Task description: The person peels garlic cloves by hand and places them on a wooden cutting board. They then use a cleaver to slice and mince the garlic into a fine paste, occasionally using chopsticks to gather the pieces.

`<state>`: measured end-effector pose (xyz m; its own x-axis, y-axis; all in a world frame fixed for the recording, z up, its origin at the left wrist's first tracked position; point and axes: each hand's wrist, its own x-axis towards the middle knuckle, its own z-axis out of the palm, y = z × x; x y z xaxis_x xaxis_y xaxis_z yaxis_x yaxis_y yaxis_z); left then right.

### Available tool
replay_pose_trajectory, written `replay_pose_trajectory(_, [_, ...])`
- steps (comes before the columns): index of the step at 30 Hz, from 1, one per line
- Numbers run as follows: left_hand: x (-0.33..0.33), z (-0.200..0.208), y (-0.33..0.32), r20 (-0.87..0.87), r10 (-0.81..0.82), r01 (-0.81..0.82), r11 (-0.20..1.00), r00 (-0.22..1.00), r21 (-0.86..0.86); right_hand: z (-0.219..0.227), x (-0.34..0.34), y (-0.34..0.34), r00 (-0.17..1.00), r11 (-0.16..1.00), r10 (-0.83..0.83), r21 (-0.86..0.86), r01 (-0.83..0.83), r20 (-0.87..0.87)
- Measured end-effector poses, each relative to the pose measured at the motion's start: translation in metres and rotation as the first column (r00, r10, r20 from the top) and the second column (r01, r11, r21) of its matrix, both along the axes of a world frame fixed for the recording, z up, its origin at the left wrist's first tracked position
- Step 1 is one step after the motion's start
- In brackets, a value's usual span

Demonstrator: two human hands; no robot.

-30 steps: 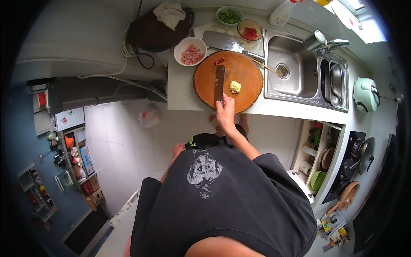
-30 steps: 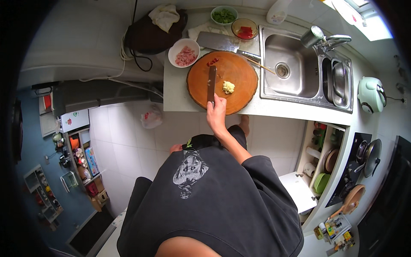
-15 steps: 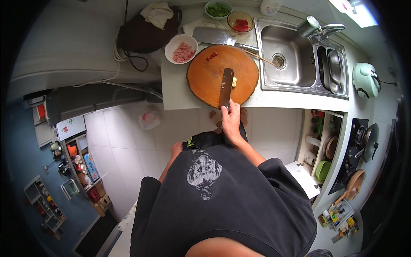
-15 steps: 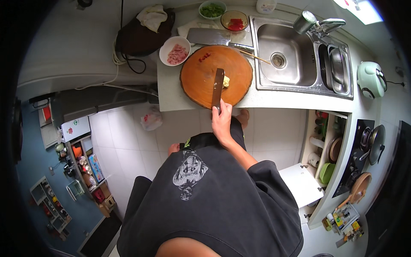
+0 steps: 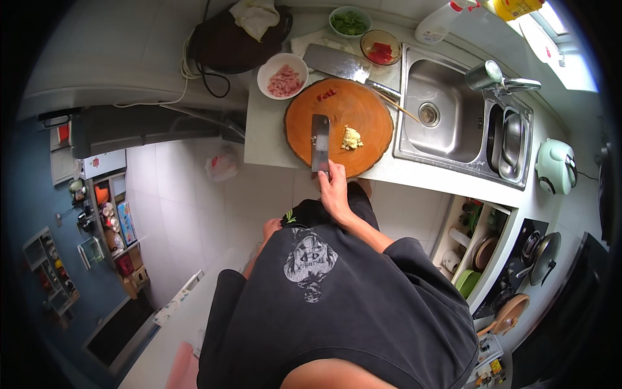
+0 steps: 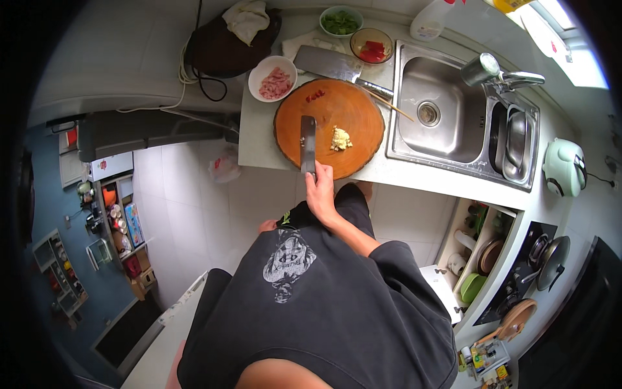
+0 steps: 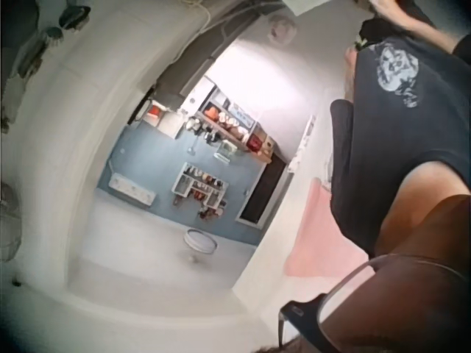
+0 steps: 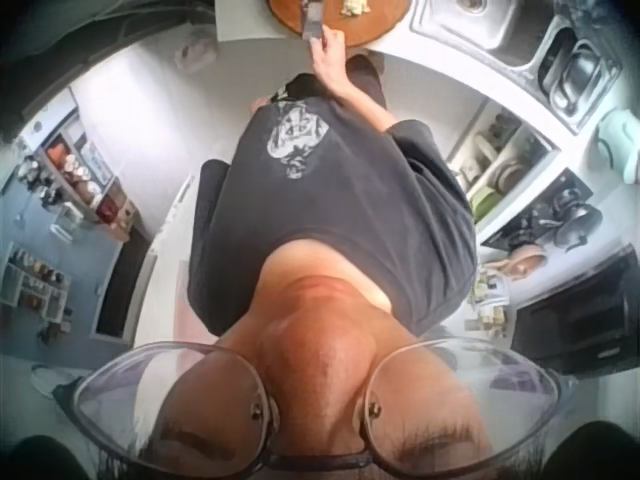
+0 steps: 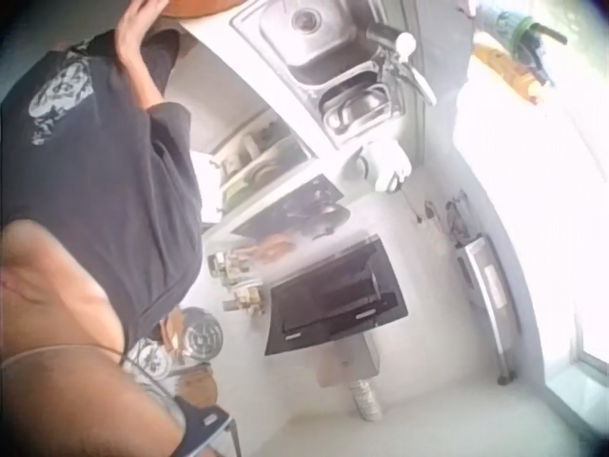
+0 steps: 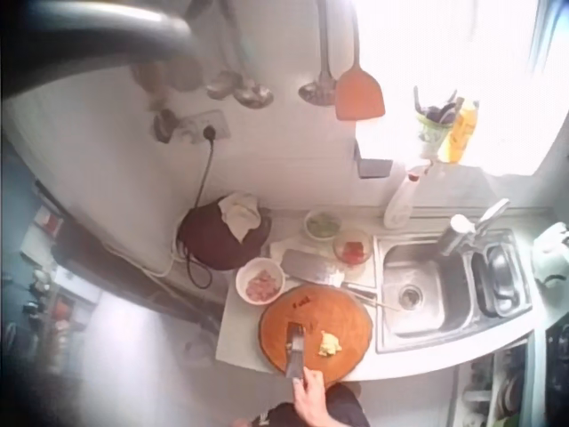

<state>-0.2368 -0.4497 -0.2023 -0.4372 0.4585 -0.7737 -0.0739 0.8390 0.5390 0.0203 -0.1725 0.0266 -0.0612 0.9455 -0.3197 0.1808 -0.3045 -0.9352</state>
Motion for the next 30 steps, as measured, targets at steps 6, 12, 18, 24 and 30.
replay_pose_trajectory(6, [0.035, 0.031, 0.007, 0.111, 0.269, -0.260, 0.962, 0.957, -0.088, 0.019, 0.067, 0.007, 0.995, 0.996, 0.056, -0.081, -0.049, 0.078])
replay_pose_trajectory(12, [0.083, 0.035, 0.030, 0.080, 0.288, -0.284, 0.957, 0.954, -0.058, 0.026, 0.162, 0.079, 0.855, 0.876, 0.479, -0.042, -0.481, 0.198])
replay_pose_trajectory(18, [0.153, 0.010, 0.029, 0.067, 0.459, -0.464, 0.876, 0.886, 0.134, 0.014, 0.189, 0.212, 0.421, 0.455, 0.814, 0.011, -0.890, 0.400])
replay_pose_trajectory(24, [0.203, 0.017, 0.012, 0.058, 0.690, -0.691, 0.712, 0.721, 0.124, 0.041, 0.120, 0.304, -0.078, -0.029, 0.763, -0.086, -0.996, 0.642])
replay_pose_trajectory(30, [0.249, 0.021, -0.045, -0.022, 0.661, -0.639, 0.732, 0.750, 0.236, 0.046, 0.080, 0.319, -0.268, -0.322, 0.644, -0.064, -0.944, 0.717])
